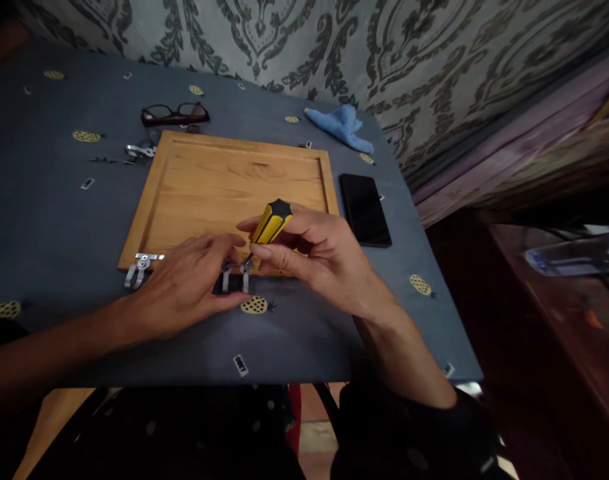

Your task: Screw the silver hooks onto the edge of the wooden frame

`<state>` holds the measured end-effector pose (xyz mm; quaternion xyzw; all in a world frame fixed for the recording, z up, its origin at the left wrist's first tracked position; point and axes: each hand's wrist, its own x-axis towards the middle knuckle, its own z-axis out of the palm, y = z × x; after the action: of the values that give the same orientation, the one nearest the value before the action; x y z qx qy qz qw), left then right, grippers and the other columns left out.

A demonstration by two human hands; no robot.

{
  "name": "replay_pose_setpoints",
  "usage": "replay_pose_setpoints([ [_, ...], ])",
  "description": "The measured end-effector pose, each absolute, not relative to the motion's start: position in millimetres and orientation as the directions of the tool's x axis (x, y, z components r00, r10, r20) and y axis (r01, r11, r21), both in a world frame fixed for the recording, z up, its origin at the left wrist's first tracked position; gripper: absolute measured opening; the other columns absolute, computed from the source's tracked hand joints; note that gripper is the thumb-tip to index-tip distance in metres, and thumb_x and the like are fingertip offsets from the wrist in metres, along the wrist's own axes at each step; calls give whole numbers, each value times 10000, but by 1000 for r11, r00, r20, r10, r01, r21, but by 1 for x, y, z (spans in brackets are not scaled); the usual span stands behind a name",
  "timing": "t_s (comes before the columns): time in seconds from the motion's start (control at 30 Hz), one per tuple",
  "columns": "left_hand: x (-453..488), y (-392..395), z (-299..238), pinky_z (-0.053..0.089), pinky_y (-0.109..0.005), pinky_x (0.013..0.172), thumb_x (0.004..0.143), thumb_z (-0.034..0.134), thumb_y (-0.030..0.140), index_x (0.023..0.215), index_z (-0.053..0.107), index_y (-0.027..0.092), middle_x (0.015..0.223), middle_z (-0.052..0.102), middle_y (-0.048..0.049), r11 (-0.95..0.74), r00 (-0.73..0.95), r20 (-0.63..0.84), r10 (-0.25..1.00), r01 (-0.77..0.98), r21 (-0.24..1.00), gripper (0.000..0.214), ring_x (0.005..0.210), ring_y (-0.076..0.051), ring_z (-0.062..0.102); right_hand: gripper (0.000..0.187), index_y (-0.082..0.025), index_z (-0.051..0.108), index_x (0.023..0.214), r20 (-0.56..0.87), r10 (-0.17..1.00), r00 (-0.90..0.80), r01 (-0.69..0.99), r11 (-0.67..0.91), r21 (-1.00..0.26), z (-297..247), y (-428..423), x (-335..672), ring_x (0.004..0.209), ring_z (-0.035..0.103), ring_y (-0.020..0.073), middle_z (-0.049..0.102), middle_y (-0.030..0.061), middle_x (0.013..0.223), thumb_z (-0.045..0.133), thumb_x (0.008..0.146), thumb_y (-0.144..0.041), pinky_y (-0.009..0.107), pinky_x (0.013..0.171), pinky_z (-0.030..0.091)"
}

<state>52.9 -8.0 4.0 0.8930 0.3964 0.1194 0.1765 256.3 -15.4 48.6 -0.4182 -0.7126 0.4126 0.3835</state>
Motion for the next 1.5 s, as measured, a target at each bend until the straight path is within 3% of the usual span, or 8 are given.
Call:
replay_pose_setpoints([
  [0.13, 53, -9, 5, 495, -464, 840, 847, 667, 426, 1234, 426, 179, 1049, 648, -100, -615, 654, 59, 754, 671, 414, 518, 1007, -317, 617, 161, -211, 719, 771, 300, 933, -201, 366, 355, -860, 37, -18, 250, 559, 593, 95, 683, 0, 793, 787, 787, -355, 227, 477, 515],
  [0.27, 53, -10, 4, 495, -452, 832, 850, 662, 435, 1225, 432, 184, 1047, 647, -94, -617, 652, 70, 755, 669, 415, 506, 1003, -308, 613, 216, -210, 686, 740, 371, 928, -35, 488, 340, -804, 26, -22, 240, 566, 558, 103, 612, -13, 703, 798, 767, -394, 230, 470, 486],
  [0.47, 51, -9, 3, 494, -433, 811, 859, 645, 461, 1251, 404, 192, 1050, 643, -86, -621, 652, 73, 754, 672, 403, 533, 975, -293, 608, 181, -201, 691, 932, 234, 939, -252, 347, 313, -884, 44, -17, 248, 631, 611, 94, 685, 20, 940, 704, 860, -367, 232, 559, 549],
  [0.6, 52, -9, 5, 498, -442, 822, 862, 639, 461, 1237, 414, 179, 1057, 638, -97, -610, 656, 40, 753, 674, 417, 520, 981, -297, 610, 85, -216, 706, 932, 167, 919, -357, 239, 263, -935, 53, -12, 254, 550, 608, 75, 723, 17, 986, 691, 871, -273, 240, 535, 551],
  [1.07, 52, -10, 4, 494, -434, 798, 852, 666, 416, 1218, 418, 173, 1035, 670, -93, -652, 675, 108, 730, 641, 404, 505, 981, -307, 615, 38, -212, 695, 881, 261, 934, -242, 200, 312, -929, 43, -20, 247, 533, 610, 77, 704, -10, 896, 695, 862, -179, 240, 496, 504],
  [1.2, 52, -9, 5, 486, -420, 791, 842, 676, 404, 1196, 425, 186, 1044, 662, -91, -638, 670, 91, 737, 646, 419, 485, 976, -298, 611, 47, -210, 680, 834, 311, 930, -196, 279, 357, -891, 40, -22, 244, 504, 591, 57, 699, -26, 906, 681, 877, -192, 240, 504, 481],
  [1.4, 52, -9, 8, 480, -444, 834, 856, 663, 426, 1199, 426, 184, 1071, 650, -99, -608, 667, 26, 744, 661, 439, 482, 1012, -304, 599, 52, -231, 677, 859, 377, 924, -56, 452, 361, -816, 26, -26, 235, 470, 583, 96, 642, -46, 650, 675, 886, -276, 246, 450, 444],
  [1.5, 53, -10, 11, 479, -451, 886, 875, 643, 447, 1208, 421, 171, 1088, 648, -105, -602, 678, -4, 735, 655, 456, 487, 1060, -300, 589, 107, -246, 676, 851, 391, 920, -12, 513, 341, -788, 23, -28, 231, 466, 571, 104, 655, -26, 674, 687, 875, -349, 245, 409, 433],
])
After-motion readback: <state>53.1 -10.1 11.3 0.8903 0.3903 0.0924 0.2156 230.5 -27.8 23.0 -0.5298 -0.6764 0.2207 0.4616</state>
